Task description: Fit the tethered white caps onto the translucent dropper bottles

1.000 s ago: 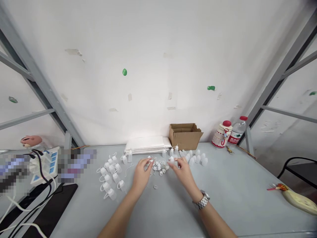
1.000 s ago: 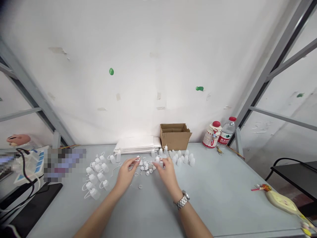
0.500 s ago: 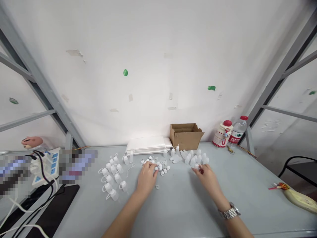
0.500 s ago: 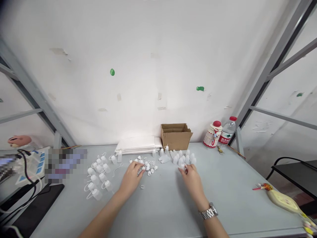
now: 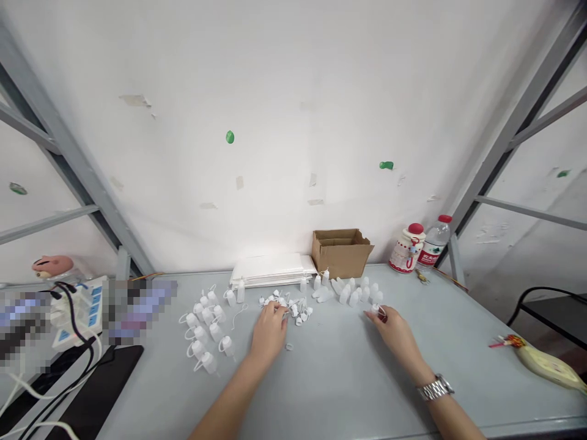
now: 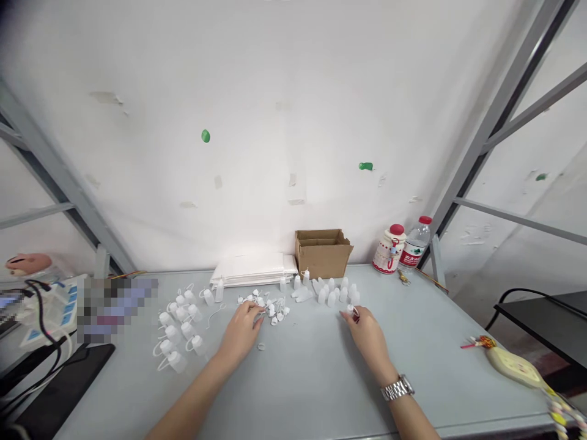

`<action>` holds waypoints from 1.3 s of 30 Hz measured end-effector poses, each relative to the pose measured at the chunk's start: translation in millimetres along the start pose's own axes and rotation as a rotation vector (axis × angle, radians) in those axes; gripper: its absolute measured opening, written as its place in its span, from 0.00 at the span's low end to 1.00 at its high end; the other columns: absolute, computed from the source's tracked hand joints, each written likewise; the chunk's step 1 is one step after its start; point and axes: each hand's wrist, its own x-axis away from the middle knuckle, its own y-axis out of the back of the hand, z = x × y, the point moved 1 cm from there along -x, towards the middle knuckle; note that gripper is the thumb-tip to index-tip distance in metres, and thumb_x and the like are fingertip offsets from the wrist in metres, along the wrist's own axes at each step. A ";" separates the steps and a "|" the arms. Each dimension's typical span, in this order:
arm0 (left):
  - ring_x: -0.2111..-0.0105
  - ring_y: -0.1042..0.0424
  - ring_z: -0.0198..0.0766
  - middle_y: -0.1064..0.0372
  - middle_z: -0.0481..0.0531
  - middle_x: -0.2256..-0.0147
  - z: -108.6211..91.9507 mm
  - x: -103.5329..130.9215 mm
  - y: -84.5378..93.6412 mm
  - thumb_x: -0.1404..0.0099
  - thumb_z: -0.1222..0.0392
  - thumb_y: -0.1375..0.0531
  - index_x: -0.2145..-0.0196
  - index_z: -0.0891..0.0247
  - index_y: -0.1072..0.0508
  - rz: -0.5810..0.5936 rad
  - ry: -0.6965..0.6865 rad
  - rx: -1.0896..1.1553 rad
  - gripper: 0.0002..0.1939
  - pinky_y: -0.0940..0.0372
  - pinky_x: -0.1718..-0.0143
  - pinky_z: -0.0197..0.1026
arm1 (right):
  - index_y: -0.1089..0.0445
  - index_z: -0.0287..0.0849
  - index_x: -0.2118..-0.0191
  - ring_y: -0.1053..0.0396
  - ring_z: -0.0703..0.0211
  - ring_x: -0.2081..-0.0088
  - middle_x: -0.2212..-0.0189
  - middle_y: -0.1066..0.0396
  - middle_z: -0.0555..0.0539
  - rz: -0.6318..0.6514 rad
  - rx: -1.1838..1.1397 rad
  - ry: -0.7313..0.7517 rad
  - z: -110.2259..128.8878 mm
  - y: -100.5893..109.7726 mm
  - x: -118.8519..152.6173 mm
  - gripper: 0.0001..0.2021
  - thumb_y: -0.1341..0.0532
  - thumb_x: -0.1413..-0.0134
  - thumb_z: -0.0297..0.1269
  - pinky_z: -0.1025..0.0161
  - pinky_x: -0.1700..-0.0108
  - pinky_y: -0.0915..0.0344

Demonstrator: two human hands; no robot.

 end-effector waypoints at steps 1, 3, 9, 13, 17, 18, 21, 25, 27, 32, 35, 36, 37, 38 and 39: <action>0.56 0.34 0.42 0.34 0.55 0.60 0.0 -0.1 0.2 0.41 0.70 0.49 0.59 0.62 0.29 0.005 0.004 -0.012 0.14 0.38 0.55 0.44 | 0.41 0.44 0.77 0.37 0.57 0.77 0.78 0.33 0.47 0.008 -0.016 0.009 4.8 -3.4 1.6 0.14 0.48 0.51 0.49 0.64 0.75 0.45; 0.56 0.34 0.42 0.34 0.55 0.60 -0.5 -0.3 0.8 0.41 0.70 0.49 0.58 0.62 0.30 0.017 0.007 -0.037 0.15 0.38 0.55 0.43 | 0.41 0.44 0.78 0.37 0.57 0.77 0.79 0.34 0.47 0.033 -0.041 0.034 16.1 -10.7 4.3 0.14 0.47 0.51 0.48 0.64 0.74 0.45; 0.57 0.34 0.43 0.33 0.57 0.61 -3.2 -0.8 0.8 0.39 0.67 0.49 0.59 0.63 0.29 0.021 0.035 -0.099 0.12 0.38 0.56 0.44 | 0.38 0.43 0.77 0.36 0.57 0.74 0.76 0.34 0.48 0.114 -0.146 0.300 71.8 -30.3 6.1 0.13 0.46 0.47 0.45 0.62 0.70 0.39; 0.57 0.34 0.45 0.34 0.57 0.60 -4.5 -0.6 0.1 0.38 0.66 0.49 0.58 0.64 0.31 -0.027 0.030 -0.124 0.12 0.37 0.58 0.45 | 0.33 0.41 0.69 0.34 0.57 0.67 0.67 0.34 0.45 0.128 -0.204 0.552 120.8 -42.9 -4.8 0.04 0.44 0.47 0.34 0.62 0.63 0.36; 0.60 0.33 0.45 0.35 0.57 0.61 -6.5 0.1 0.7 0.38 0.66 0.50 0.60 0.64 0.34 -0.075 0.016 -0.181 0.10 0.37 0.62 0.45 | 0.35 0.41 0.56 0.33 0.59 0.67 0.65 0.31 0.47 0.173 -0.112 0.647 160.4 -63.7 -26.1 0.12 0.43 0.48 0.28 0.64 0.63 0.38; 0.60 0.33 0.45 0.35 0.58 0.61 -6.9 0.2 0.8 0.38 0.66 0.50 0.61 0.64 0.34 -0.080 0.020 -0.191 0.09 0.37 0.63 0.44 | 0.36 0.41 0.56 0.33 0.60 0.67 0.66 0.30 0.48 0.178 -0.099 0.654 167.9 -69.4 -31.3 0.12 0.43 0.47 0.28 0.65 0.63 0.38; 0.62 0.33 0.46 0.35 0.58 0.63 -7.2 0.4 1.2 0.38 0.66 0.50 0.63 0.64 0.35 -0.092 0.044 -0.198 0.07 0.37 0.64 0.45 | 0.34 0.40 0.58 0.33 0.58 0.65 0.68 0.29 0.47 0.171 -0.038 0.668 184.4 -83.5 -42.8 0.09 0.42 0.46 0.30 0.65 0.64 0.40; 0.62 0.33 0.46 0.35 0.58 0.63 -7.0 0.0 1.5 0.38 0.64 0.49 0.63 0.64 0.35 -0.102 0.076 -0.202 0.06 0.38 0.64 0.44 | 0.30 0.40 0.63 0.35 0.54 0.61 0.65 0.28 0.44 0.133 0.052 0.702 194.5 -92.0 -46.0 0.05 0.42 0.45 0.32 0.62 0.59 0.44; 0.61 0.33 0.47 0.35 0.59 0.62 -7.2 -0.1 1.8 0.37 0.63 0.50 0.62 0.65 0.35 -0.093 0.083 -0.212 0.07 0.38 0.64 0.44 | 0.30 0.40 0.64 0.36 0.53 0.60 0.64 0.27 0.44 0.116 0.091 0.718 194.8 -93.3 -45.1 0.05 0.43 0.44 0.32 0.61 0.58 0.45; 0.60 0.33 0.47 0.35 0.59 0.61 -7.9 0.2 3.8 0.37 0.63 0.50 0.61 0.65 0.34 -0.058 0.106 -0.215 0.08 0.37 0.64 0.45 | 0.30 0.40 0.62 0.36 0.51 0.61 0.68 0.26 0.44 0.070 0.167 0.711 188.3 -95.1 -45.0 0.06 0.43 0.44 0.31 0.59 0.59 0.48; 0.60 0.33 0.47 0.35 0.59 0.61 -7.9 0.2 5.0 0.37 0.62 0.49 0.61 0.65 0.34 -0.048 0.117 -0.213 0.08 0.37 0.64 0.44 | 0.31 0.40 0.63 0.36 0.50 0.61 0.69 0.26 0.44 0.047 0.191 0.700 184.6 -96.2 -45.5 0.05 0.42 0.44 0.32 0.59 0.60 0.50; 0.59 0.33 0.46 0.35 0.59 0.61 -7.8 0.2 5.3 0.37 0.62 0.49 0.61 0.65 0.34 -0.047 0.119 -0.212 0.08 0.37 0.63 0.44 | 0.31 0.40 0.63 0.36 0.50 0.61 0.69 0.25 0.44 0.040 0.196 0.697 183.7 -96.4 -45.5 0.05 0.42 0.44 0.32 0.59 0.60 0.50; 0.60 0.33 0.46 0.35 0.58 0.61 -7.7 0.1 5.4 0.38 0.62 0.48 0.62 0.65 0.34 -0.047 0.120 -0.210 0.08 0.37 0.63 0.44 | 0.31 0.40 0.63 0.36 0.50 0.61 0.69 0.25 0.44 0.034 0.199 0.693 183.0 -96.6 -45.4 0.05 0.42 0.44 0.33 0.59 0.60 0.50; 0.60 0.33 0.46 0.35 0.58 0.62 -7.6 0.1 5.4 0.38 0.62 0.48 0.62 0.65 0.34 -0.050 0.119 -0.207 0.07 0.37 0.63 0.44 | 0.31 0.41 0.64 0.36 0.51 0.61 0.69 0.25 0.44 0.029 0.200 0.688 182.3 -96.6 -45.4 0.05 0.42 0.44 0.34 0.59 0.60 0.50; 0.60 0.33 0.46 0.35 0.58 0.62 -7.5 0.1 5.4 0.38 0.62 0.48 0.62 0.64 0.34 -0.056 0.115 -0.204 0.07 0.37 0.63 0.44 | 0.31 0.41 0.64 0.36 0.51 0.61 0.69 0.25 0.45 0.023 0.201 0.682 181.7 -96.5 -45.5 0.05 0.42 0.44 0.35 0.59 0.60 0.50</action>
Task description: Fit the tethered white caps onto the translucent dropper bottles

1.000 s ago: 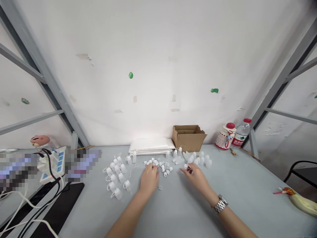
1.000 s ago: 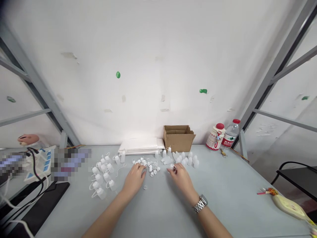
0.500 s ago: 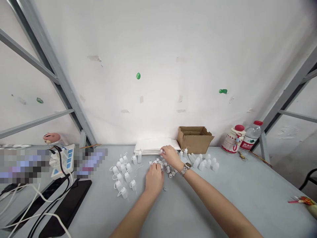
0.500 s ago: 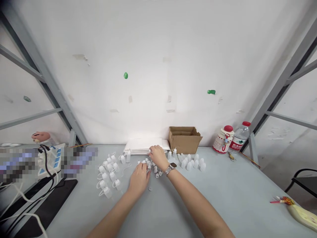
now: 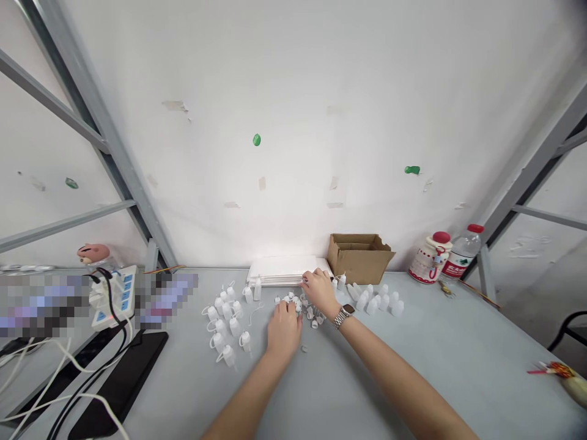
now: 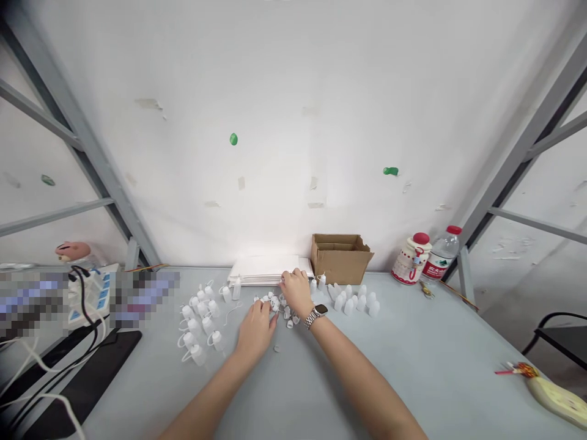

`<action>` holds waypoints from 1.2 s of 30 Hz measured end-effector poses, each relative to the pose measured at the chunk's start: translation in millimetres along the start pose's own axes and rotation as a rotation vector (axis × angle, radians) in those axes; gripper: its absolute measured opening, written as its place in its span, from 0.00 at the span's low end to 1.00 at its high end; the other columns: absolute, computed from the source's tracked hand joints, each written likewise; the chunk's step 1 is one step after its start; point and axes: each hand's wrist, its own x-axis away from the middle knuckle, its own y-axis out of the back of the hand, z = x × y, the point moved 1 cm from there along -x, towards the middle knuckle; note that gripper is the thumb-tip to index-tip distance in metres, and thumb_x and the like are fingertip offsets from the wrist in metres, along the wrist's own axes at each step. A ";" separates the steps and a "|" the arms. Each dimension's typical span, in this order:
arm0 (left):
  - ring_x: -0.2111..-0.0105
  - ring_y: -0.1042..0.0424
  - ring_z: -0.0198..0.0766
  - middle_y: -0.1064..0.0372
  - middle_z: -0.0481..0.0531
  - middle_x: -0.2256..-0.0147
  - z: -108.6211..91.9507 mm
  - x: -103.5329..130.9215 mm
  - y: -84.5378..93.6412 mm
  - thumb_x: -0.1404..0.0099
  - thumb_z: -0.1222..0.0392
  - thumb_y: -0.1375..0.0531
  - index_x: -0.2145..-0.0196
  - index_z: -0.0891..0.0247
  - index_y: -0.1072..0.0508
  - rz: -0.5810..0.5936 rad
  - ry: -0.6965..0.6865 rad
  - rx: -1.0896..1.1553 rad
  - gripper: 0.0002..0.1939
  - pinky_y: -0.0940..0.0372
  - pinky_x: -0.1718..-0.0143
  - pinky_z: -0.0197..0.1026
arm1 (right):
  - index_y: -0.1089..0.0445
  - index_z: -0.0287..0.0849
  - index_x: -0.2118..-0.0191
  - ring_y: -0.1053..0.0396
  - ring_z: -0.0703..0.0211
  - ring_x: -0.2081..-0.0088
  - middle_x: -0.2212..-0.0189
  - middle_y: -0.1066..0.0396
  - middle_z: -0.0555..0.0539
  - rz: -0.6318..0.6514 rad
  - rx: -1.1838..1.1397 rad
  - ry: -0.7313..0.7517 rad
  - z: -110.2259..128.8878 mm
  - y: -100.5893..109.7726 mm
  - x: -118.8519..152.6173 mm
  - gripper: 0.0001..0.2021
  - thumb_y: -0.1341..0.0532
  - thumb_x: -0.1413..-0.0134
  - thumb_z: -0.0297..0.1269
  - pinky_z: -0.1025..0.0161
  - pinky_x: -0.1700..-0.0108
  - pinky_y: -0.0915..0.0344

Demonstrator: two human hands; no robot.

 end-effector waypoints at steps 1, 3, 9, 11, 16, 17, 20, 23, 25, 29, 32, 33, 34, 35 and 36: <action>0.60 0.33 0.46 0.35 0.58 0.62 0.1 0.0 -0.2 0.38 0.62 0.48 0.62 0.64 0.34 -0.006 -0.002 0.002 0.07 0.37 0.63 0.44 | 0.30 0.41 0.64 0.37 0.51 0.61 0.69 0.25 0.45 -0.004 0.002 -0.007 -0.5 0.1 0.2 0.06 0.42 0.44 0.36 0.59 0.60 0.50; 0.60 0.33 0.46 0.35 0.58 0.62 0.4 0.1 -0.6 0.38 0.62 0.48 0.62 0.64 0.34 -0.012 -0.004 0.003 0.07 0.37 0.64 0.44 | 0.30 0.41 0.66 0.37 0.52 0.62 0.70 0.25 0.45 -0.013 0.005 -0.022 -1.6 0.6 0.4 0.06 0.43 0.43 0.36 0.59 0.60 0.50; 0.60 0.33 0.45 0.35 0.58 0.62 1.4 -0.3 -1.8 0.38 0.63 0.49 0.62 0.65 0.34 -0.035 0.003 0.017 0.07 0.37 0.63 0.44 | 0.29 0.42 0.68 0.37 0.53 0.62 0.70 0.25 0.45 -0.037 -0.003 -0.047 -3.2 1.2 -1.1 0.10 0.47 0.40 0.36 0.59 0.60 0.51; 0.60 0.33 0.45 0.35 0.58 0.62 1.7 -0.7 -2.1 0.38 0.63 0.49 0.62 0.65 0.34 -0.041 0.000 0.022 0.07 0.37 0.63 0.44 | 0.28 0.43 0.68 0.36 0.54 0.62 0.70 0.25 0.46 -0.048 -0.013 -0.056 -3.0 0.6 -1.1 0.11 0.46 0.40 0.36 0.59 0.60 0.51; 0.60 0.33 0.45 0.35 0.58 0.61 2.4 -1.1 -2.6 0.38 0.62 0.49 0.62 0.65 0.34 -0.032 0.013 0.009 0.08 0.37 0.63 0.43 | 0.28 0.42 0.69 0.36 0.52 0.62 0.70 0.25 0.46 -0.104 -0.033 -0.092 -1.4 1.6 1.1 0.12 0.47 0.40 0.39 0.57 0.59 0.52; 0.60 0.33 0.46 0.34 0.59 0.61 2.4 -1.0 -2.5 0.37 0.62 0.49 0.62 0.65 0.34 -0.033 0.015 0.008 0.08 0.37 0.63 0.43 | 0.28 0.42 0.68 0.36 0.52 0.61 0.69 0.25 0.46 -0.116 -0.037 -0.095 -1.1 2.7 1.8 0.12 0.47 0.40 0.40 0.57 0.58 0.52; 0.60 0.33 0.46 0.35 0.59 0.62 2.1 -0.6 -1.6 0.37 0.62 0.49 0.61 0.66 0.34 -0.044 0.022 0.016 0.09 0.37 0.64 0.44 | 0.28 0.42 0.64 0.37 0.52 0.60 0.67 0.25 0.44 -0.155 -0.054 -0.104 -2.2 8.9 3.9 0.13 0.48 0.40 0.42 0.57 0.57 0.52; 0.61 0.33 0.45 0.35 0.58 0.62 2.0 -0.8 -0.6 0.38 0.62 0.49 0.61 0.65 0.34 -0.049 0.030 0.011 0.08 0.37 0.64 0.43 | 0.30 0.40 0.60 0.37 0.52 0.59 0.64 0.26 0.42 -0.211 -0.073 -0.135 -9.2 20.5 8.0 0.16 0.51 0.38 0.42 0.57 0.55 0.52; 0.61 0.33 0.44 0.35 0.57 0.63 2.4 -1.2 -0.1 0.38 0.62 0.48 0.61 0.64 0.34 -0.052 0.035 -0.002 0.08 0.37 0.64 0.42 | 0.31 0.39 0.58 0.37 0.52 0.58 0.62 0.27 0.42 -0.255 -0.085 -0.176 -18.0 31.0 13.2 0.17 0.53 0.37 0.42 0.56 0.54 0.52; 0.61 0.33 0.44 0.35 0.57 0.62 3.2 -1.1 1.1 0.38 0.62 0.48 0.60 0.63 0.33 -0.051 0.016 -0.012 0.09 0.37 0.64 0.42 | 0.32 0.40 0.58 0.35 0.52 0.60 0.63 0.27 0.42 -0.321 -0.141 -0.269 -42.9 53.6 32.5 0.16 0.53 0.39 0.40 0.56 0.56 0.47; 0.60 0.34 0.44 0.36 0.56 0.61 2.7 -0.2 0.8 0.38 0.64 0.49 0.57 0.61 0.32 -0.027 -0.066 -0.003 0.12 0.37 0.64 0.41 | 0.32 0.38 0.59 0.34 0.52 0.63 0.64 0.29 0.41 -0.282 -0.182 -0.290 -60.4 63.5 54.5 0.14 0.52 0.41 0.38 0.58 0.60 0.42; 0.60 0.34 0.44 0.36 0.56 0.61 2.5 0.0 0.0 0.38 0.65 0.49 0.56 0.60 0.32 -0.015 -0.089 0.001 0.13 0.37 0.64 0.42 | 0.32 0.38 0.59 0.34 0.53 0.64 0.64 0.30 0.41 -0.265 -0.209 -0.295 -64.5 64.5 62.4 0.14 0.52 0.41 0.36 0.59 0.62 0.41; 0.59 0.35 0.44 0.36 0.56 0.61 2.6 0.1 -1.2 0.38 0.66 0.50 0.56 0.59 0.32 -0.004 -0.101 0.004 0.14 0.37 0.64 0.42 | 0.33 0.38 0.59 0.33 0.54 0.65 0.64 0.30 0.41 -0.255 -0.214 -0.309 -67.5 64.5 70.3 0.13 0.52 0.42 0.35 0.59 0.63 0.39; 0.59 0.35 0.44 0.36 0.56 0.60 2.8 0.0 -2.7 0.38 0.68 0.51 0.56 0.59 0.31 0.004 -0.101 0.007 0.15 0.37 0.64 0.42 | 0.33 0.38 0.59 0.33 0.53 0.65 0.64 0.31 0.41 -0.225 -0.192 -0.297 -69.0 63.4 77.4 0.13 0.52 0.42 0.34 0.59 0.64 0.39; 0.59 0.35 0.45 0.36 0.57 0.60 3.4 -0.3 -4.5 0.38 0.69 0.52 0.57 0.60 0.31 0.012 -0.096 0.012 0.15 0.37 0.63 0.43 | 0.33 0.38 0.59 0.33 0.53 0.64 0.64 0.31 0.41 -0.181 -0.157 -0.257 -68.9 61.6 83.4 0.12 0.52 0.43 0.31 0.59 0.63 0.39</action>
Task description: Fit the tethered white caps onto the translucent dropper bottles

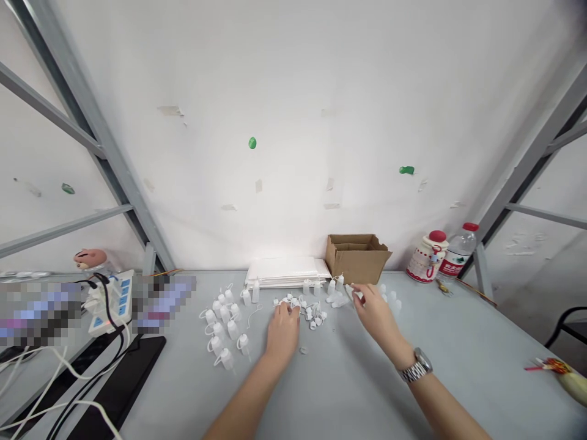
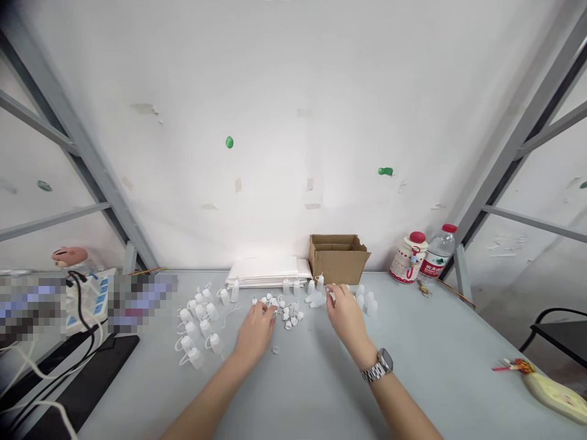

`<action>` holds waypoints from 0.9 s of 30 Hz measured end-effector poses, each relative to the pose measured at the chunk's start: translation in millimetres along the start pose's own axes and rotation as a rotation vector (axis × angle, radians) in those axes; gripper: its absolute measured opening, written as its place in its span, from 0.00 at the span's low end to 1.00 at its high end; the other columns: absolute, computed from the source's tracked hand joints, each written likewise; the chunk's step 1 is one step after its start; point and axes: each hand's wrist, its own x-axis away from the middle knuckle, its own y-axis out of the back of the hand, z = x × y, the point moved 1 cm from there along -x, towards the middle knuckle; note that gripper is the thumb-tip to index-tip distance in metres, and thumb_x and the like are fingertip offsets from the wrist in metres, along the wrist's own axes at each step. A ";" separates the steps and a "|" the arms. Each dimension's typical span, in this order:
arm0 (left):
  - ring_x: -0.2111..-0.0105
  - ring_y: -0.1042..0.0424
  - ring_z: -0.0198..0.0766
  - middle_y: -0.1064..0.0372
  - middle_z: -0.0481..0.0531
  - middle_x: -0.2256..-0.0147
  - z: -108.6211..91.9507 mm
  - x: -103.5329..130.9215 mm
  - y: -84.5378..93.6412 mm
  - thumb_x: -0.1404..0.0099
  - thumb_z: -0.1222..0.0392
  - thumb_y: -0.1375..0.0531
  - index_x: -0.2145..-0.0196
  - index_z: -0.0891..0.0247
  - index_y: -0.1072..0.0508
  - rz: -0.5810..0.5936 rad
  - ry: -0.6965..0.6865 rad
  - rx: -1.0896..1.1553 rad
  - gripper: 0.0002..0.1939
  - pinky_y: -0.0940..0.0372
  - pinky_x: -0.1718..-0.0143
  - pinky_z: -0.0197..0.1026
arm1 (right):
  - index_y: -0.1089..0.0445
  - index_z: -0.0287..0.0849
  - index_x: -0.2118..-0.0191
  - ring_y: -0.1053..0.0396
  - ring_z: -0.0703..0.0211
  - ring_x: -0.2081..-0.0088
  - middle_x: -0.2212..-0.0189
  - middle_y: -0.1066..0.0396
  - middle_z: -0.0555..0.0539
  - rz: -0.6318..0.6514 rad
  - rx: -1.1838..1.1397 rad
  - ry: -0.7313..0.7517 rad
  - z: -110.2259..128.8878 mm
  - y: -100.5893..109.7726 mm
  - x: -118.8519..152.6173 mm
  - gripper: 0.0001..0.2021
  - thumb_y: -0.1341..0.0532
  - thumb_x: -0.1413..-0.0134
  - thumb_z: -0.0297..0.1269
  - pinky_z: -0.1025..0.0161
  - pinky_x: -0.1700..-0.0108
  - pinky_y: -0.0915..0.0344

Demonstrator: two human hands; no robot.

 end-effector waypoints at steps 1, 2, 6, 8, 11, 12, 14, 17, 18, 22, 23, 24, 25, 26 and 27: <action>0.58 0.35 0.45 0.35 0.58 0.60 0.8 -0.4 -1.9 0.38 0.70 0.52 0.57 0.61 0.30 0.007 0.005 0.007 0.16 0.37 0.63 0.43 | 0.33 0.38 0.59 0.34 0.53 0.62 0.63 0.31 0.41 0.054 0.045 0.055 -0.2 -1.5 5.2 0.13 0.52 0.44 0.28 0.60 0.62 0.39; 0.58 0.35 0.45 0.35 0.58 0.61 1.9 -0.9 -3.7 0.38 0.71 0.53 0.58 0.63 0.30 0.012 0.009 0.015 0.16 0.37 0.62 0.43 | 0.32 0.38 0.59 0.34 0.53 0.61 0.62 0.31 0.41 0.112 0.109 0.118 0.8 -3.6 9.3 0.14 0.52 0.46 0.24 0.60 0.61 0.39; 0.57 0.35 0.44 0.34 0.57 0.61 6.2 -2.7 -7.2 0.39 0.73 0.53 0.59 0.63 0.30 0.026 0.012 0.068 0.17 0.38 0.59 0.43 | 0.30 0.38 0.62 0.35 0.50 0.62 0.62 0.30 0.40 0.266 0.394 0.259 10.0 -12.1 12.9 0.19 0.53 0.53 0.14 0.58 0.62 0.42; 0.57 0.35 0.43 0.34 0.56 0.61 6.6 -3.1 -5.1 0.39 0.72 0.52 0.59 0.62 0.30 0.028 0.021 0.097 0.15 0.39 0.58 0.44 | 0.29 0.38 0.65 0.36 0.48 0.62 0.64 0.30 0.39 0.285 0.439 0.275 14.6 -14.9 9.2 0.19 0.53 0.53 0.14 0.56 0.62 0.43; 0.56 0.36 0.45 0.34 0.58 0.60 3.6 -3.1 2.2 0.38 0.69 0.53 0.58 0.64 0.32 0.022 0.049 0.139 0.14 0.40 0.57 0.45 | 0.29 0.39 0.68 0.37 0.46 0.62 0.67 0.30 0.38 0.302 0.454 0.286 18.2 -19.5 3.4 0.17 0.52 0.52 0.15 0.55 0.62 0.44; 0.56 0.36 0.45 0.34 0.58 0.59 2.0 -3.2 5.1 0.37 0.68 0.54 0.58 0.64 0.32 0.020 0.056 0.156 0.14 0.40 0.57 0.45 | 0.29 0.39 0.69 0.37 0.46 0.62 0.69 0.29 0.38 0.311 0.456 0.287 18.5 -21.6 2.1 0.17 0.51 0.52 0.15 0.55 0.63 0.44; 0.57 0.36 0.44 0.34 0.58 0.60 -0.2 -3.6 10.2 0.35 0.64 0.55 0.60 0.63 0.32 0.034 0.063 0.195 0.13 0.41 0.57 0.45 | 0.29 0.38 0.71 0.36 0.46 0.63 0.71 0.29 0.39 0.329 0.455 0.287 18.1 -26.9 1.2 0.16 0.51 0.52 0.16 0.55 0.63 0.45; 0.62 0.33 0.42 0.31 0.54 0.66 1.9 -5.1 15.1 0.36 0.54 0.51 0.69 0.62 0.30 0.132 0.037 0.271 0.13 0.40 0.63 0.41 | 0.29 0.36 0.70 0.35 0.47 0.63 0.70 0.29 0.38 0.343 0.446 0.274 16.8 -34.8 2.6 0.15 0.50 0.53 0.15 0.56 0.63 0.44; 0.66 0.32 0.41 0.30 0.52 0.70 4.4 -5.5 16.3 0.38 0.51 0.48 0.72 0.61 0.31 0.176 0.026 0.292 0.13 0.40 0.67 0.39 | 0.29 0.36 0.69 0.35 0.47 0.63 0.69 0.29 0.37 0.342 0.442 0.266 16.4 -36.5 3.4 0.15 0.50 0.53 0.15 0.56 0.63 0.44; 0.76 0.34 0.37 0.31 0.46 0.75 16.1 -4.0 19.3 0.60 0.47 0.33 0.72 0.60 0.30 0.472 -0.005 0.454 0.19 0.46 0.78 0.35 | 0.29 0.35 0.68 0.35 0.47 0.62 0.68 0.29 0.36 0.332 0.395 0.239 15.9 -36.1 5.1 0.14 0.50 0.53 0.16 0.56 0.62 0.42; 0.75 0.34 0.37 0.31 0.45 0.74 17.9 -2.8 19.7 0.64 0.50 0.31 0.72 0.60 0.30 0.546 -0.013 0.517 0.21 0.46 0.78 0.35 | 0.29 0.35 0.68 0.35 0.47 0.62 0.68 0.29 0.37 0.327 0.373 0.234 15.9 -34.4 5.0 0.13 0.49 0.53 0.17 0.56 0.61 0.42; 0.74 0.34 0.37 0.32 0.45 0.74 18.7 -1.6 20.0 0.66 0.54 0.30 0.72 0.60 0.30 0.601 -0.018 0.586 0.21 0.46 0.77 0.34 | 0.29 0.35 0.68 0.35 0.47 0.62 0.68 0.29 0.37 0.320 0.349 0.229 16.0 -32.4 4.8 0.12 0.48 0.52 0.18 0.56 0.61 0.41; 0.74 0.35 0.36 0.32 0.45 0.74 18.7 -0.5 20.0 0.66 0.56 0.31 0.73 0.60 0.29 0.631 -0.020 0.653 0.19 0.46 0.77 0.34 | 0.30 0.36 0.66 0.35 0.48 0.61 0.68 0.29 0.38 0.311 0.332 0.228 16.0 -30.4 4.6 0.11 0.48 0.50 0.21 0.57 0.61 0.41; 0.75 0.35 0.36 0.33 0.44 0.76 18.1 0.4 19.8 0.64 0.58 0.32 0.75 0.60 0.29 0.632 -0.017 0.708 0.16 0.46 0.76 0.35 | 0.30 0.37 0.65 0.34 0.49 0.61 0.67 0.29 0.39 0.301 0.299 0.222 16.1 -28.7 4.5 0.09 0.47 0.49 0.23 0.57 0.61 0.40; 0.76 0.36 0.36 0.34 0.44 0.77 16.9 1.1 19.3 0.61 0.59 0.33 0.76 0.61 0.30 0.621 -0.010 0.752 0.12 0.46 0.76 0.35 | 0.31 0.38 0.63 0.34 0.50 0.61 0.67 0.29 0.41 0.288 0.232 0.206 16.3 -27.5 4.6 0.08 0.46 0.47 0.26 0.58 0.61 0.39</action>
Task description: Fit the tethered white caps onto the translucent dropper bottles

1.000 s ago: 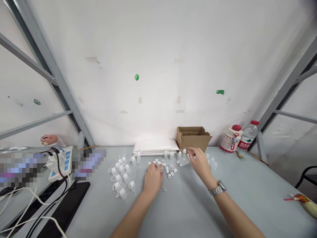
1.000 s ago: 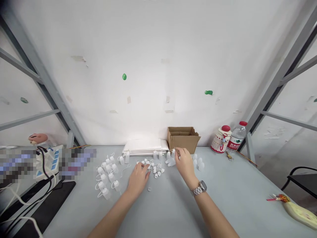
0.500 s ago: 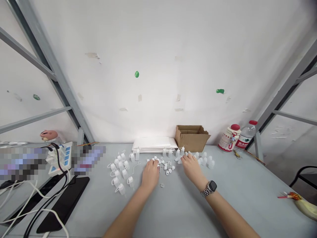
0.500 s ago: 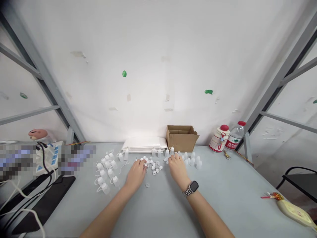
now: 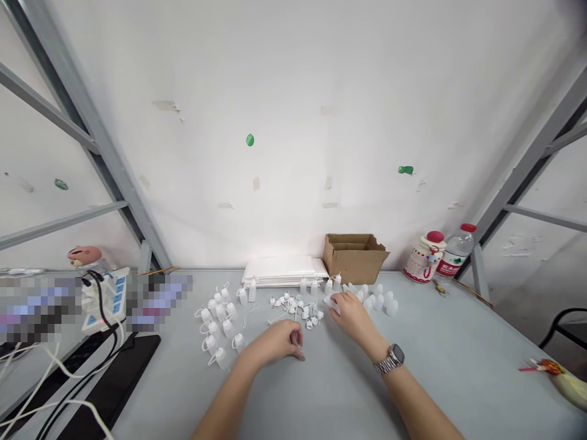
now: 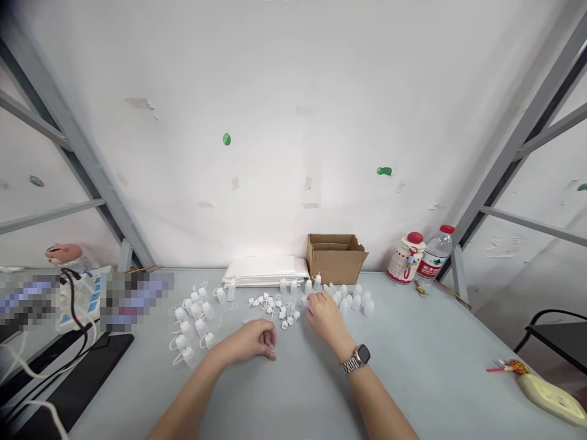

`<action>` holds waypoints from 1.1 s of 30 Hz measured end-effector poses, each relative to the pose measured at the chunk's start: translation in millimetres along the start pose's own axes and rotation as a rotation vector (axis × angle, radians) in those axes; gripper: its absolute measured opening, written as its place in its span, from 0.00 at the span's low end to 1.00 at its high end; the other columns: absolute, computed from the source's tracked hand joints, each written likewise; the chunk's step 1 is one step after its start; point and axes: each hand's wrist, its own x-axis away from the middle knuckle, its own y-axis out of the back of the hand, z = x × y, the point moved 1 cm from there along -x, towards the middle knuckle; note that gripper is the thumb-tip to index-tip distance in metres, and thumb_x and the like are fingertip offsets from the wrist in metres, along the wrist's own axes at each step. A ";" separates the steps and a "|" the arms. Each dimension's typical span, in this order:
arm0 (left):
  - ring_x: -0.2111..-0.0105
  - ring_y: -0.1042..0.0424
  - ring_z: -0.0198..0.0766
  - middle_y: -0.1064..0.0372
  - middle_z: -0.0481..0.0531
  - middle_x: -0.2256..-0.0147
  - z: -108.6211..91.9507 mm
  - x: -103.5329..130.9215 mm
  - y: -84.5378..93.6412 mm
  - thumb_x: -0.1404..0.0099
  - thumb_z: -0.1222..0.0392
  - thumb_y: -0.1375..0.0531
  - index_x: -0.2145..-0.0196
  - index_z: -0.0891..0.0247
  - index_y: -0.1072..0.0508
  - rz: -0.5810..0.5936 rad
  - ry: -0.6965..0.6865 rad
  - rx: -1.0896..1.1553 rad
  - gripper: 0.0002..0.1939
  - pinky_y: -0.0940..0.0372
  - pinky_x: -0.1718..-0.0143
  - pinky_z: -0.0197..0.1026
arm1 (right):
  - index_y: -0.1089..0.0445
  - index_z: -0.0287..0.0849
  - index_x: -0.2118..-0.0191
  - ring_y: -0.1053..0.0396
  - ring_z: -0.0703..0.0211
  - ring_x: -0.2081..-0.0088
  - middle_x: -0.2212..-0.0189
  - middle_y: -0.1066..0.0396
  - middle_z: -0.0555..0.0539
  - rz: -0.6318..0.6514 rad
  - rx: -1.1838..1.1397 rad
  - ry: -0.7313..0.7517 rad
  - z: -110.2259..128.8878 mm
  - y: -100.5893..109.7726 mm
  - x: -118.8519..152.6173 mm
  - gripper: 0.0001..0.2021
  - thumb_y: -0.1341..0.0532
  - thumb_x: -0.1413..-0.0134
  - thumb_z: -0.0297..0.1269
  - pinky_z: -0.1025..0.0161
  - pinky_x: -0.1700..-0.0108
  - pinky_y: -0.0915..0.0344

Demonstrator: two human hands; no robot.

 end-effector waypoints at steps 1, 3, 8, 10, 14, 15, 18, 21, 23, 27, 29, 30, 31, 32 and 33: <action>0.76 0.36 0.36 0.35 0.44 0.78 -0.5 -0.5 -1.6 0.58 0.59 0.35 0.78 0.61 0.30 -0.021 -0.008 0.032 0.08 0.47 0.76 0.35 | 0.31 0.39 0.62 0.34 0.52 0.63 0.66 0.29 0.42 -0.023 -0.104 -0.018 0.2 0.3 0.5 0.08 0.46 0.46 0.29 0.59 0.62 0.38; 0.76 0.37 0.36 0.35 0.44 0.79 -1.6 -3.1 -4.7 0.55 0.58 0.37 0.79 0.61 0.30 -0.084 -0.018 0.067 0.06 0.47 0.75 0.36 | 0.32 0.40 0.62 0.33 0.54 0.66 0.68 0.29 0.44 -0.072 -0.399 -0.086 1.9 -1.4 1.5 0.08 0.45 0.46 0.35 0.59 0.63 0.37; 0.76 0.36 0.37 0.34 0.47 0.78 -4.0 -15.0 -5.9 0.49 0.55 0.41 0.76 0.62 0.29 -0.296 -0.037 0.192 0.07 0.44 0.71 0.38 | 0.33 0.41 0.64 0.33 0.57 0.71 0.73 0.31 0.48 -0.006 -1.099 -0.243 16.3 -13.0 4.3 0.16 0.42 0.50 0.49 0.60 0.67 0.37; 0.74 0.34 0.37 0.32 0.49 0.75 -5.2 -18.0 -3.1 0.47 0.52 0.43 0.73 0.63 0.28 -0.360 -0.032 0.261 0.11 0.43 0.70 0.39 | 0.35 0.41 0.63 0.34 0.60 0.77 0.77 0.34 0.52 0.095 -1.281 -0.279 24.2 -15.8 5.3 0.20 0.42 0.53 0.55 0.62 0.72 0.38; 0.73 0.34 0.35 0.31 0.50 0.74 -8.9 -15.3 1.5 0.47 0.49 0.40 0.65 0.64 0.26 -0.378 -0.035 0.599 0.17 0.42 0.70 0.37 | 0.38 0.42 0.62 0.39 0.65 0.85 0.80 0.36 0.56 0.197 -1.458 -0.345 36.1 -16.5 7.8 0.25 0.39 0.58 0.58 0.65 0.79 0.43; 0.74 0.35 0.34 0.32 0.49 0.74 -9.9 -13.7 1.6 0.48 0.49 0.39 0.62 0.63 0.26 -0.371 -0.041 0.725 0.19 0.42 0.70 0.36 | 0.38 0.42 0.62 0.39 0.66 0.84 0.79 0.36 0.56 0.194 -1.477 -0.341 38.2 -16.1 8.4 0.25 0.39 0.58 0.57 0.65 0.79 0.42; 0.76 0.38 0.30 0.33 0.45 0.76 -12.3 -10.9 -1.1 0.52 0.52 0.34 0.59 0.60 0.26 -0.364 -0.061 0.981 0.21 0.43 0.69 0.35 | 0.36 0.41 0.63 0.39 0.66 0.81 0.76 0.35 0.53 0.184 -1.512 -0.296 42.8 -15.4 9.7 0.23 0.37 0.58 0.55 0.64 0.76 0.40; 0.75 0.37 0.30 0.31 0.48 0.74 -12.0 -12.4 -5.2 0.54 0.52 0.33 0.65 0.62 0.24 -0.377 -0.043 1.048 0.18 0.43 0.68 0.34 | 0.34 0.40 0.65 0.40 0.66 0.79 0.75 0.35 0.52 0.217 -1.516 -0.270 45.6 -15.0 10.5 0.21 0.37 0.58 0.53 0.64 0.75 0.39; 0.74 0.36 0.30 0.29 0.50 0.72 -11.0 -14.2 -7.4 0.55 0.52 0.32 0.68 0.63 0.23 -0.368 -0.021 1.054 0.17 0.43 0.68 0.34 | 0.33 0.40 0.66 0.41 0.66 0.79 0.77 0.37 0.53 0.237 -1.503 -0.279 46.8 -14.2 11.2 0.20 0.37 0.58 0.53 0.65 0.76 0.40; 0.75 0.37 0.30 0.30 0.49 0.75 -10.8 -15.9 -8.5 0.56 0.51 0.32 0.69 0.63 0.23 -0.377 -0.026 1.036 0.16 0.44 0.70 0.34 | 0.33 0.40 0.67 0.41 0.66 0.80 0.77 0.37 0.53 0.263 -1.477 -0.296 49.2 -9.9 13.1 0.20 0.37 0.58 0.54 0.65 0.76 0.40; 0.75 0.38 0.31 0.30 0.48 0.76 -11.4 -15.9 -8.1 0.57 0.51 0.32 0.70 0.63 0.22 -0.403 -0.032 1.031 0.16 0.44 0.70 0.35 | 0.33 0.40 0.67 0.41 0.66 0.79 0.78 0.37 0.53 0.272 -1.471 -0.296 50.8 -7.2 14.0 0.21 0.37 0.58 0.54 0.65 0.76 0.40; 0.75 0.37 0.32 0.30 0.48 0.77 -11.6 -15.9 -8.0 0.57 0.51 0.32 0.71 0.63 0.22 -0.409 -0.032 1.031 0.16 0.44 0.69 0.36 | 0.32 0.40 0.67 0.41 0.66 0.79 0.78 0.37 0.54 0.274 -1.472 -0.295 51.5 -5.9 14.4 0.21 0.37 0.58 0.54 0.65 0.76 0.40; 0.74 0.37 0.33 0.30 0.49 0.76 -11.6 -16.0 -8.0 0.58 0.51 0.32 0.71 0.63 0.22 -0.410 -0.031 1.028 0.16 0.43 0.68 0.36 | 0.32 0.40 0.68 0.41 0.66 0.79 0.78 0.38 0.54 0.275 -1.476 -0.291 52.2 -4.8 14.6 0.20 0.36 0.58 0.54 0.66 0.76 0.39; 0.73 0.36 0.33 0.29 0.49 0.76 -11.4 -16.1 -8.1 0.58 0.51 0.32 0.71 0.63 0.22 -0.407 -0.030 1.019 0.16 0.43 0.67 0.37 | 0.32 0.40 0.68 0.41 0.66 0.79 0.78 0.38 0.54 0.276 -1.481 -0.287 52.7 -3.8 14.7 0.20 0.36 0.58 0.54 0.66 0.76 0.39; 0.73 0.36 0.34 0.29 0.50 0.75 -10.9 -16.3 -8.3 0.58 0.51 0.32 0.71 0.64 0.22 -0.404 -0.032 1.004 0.17 0.43 0.67 0.37 | 0.32 0.40 0.67 0.41 0.66 0.78 0.78 0.38 0.53 0.275 -1.488 -0.283 53.0 -3.0 14.7 0.20 0.37 0.58 0.54 0.66 0.76 0.39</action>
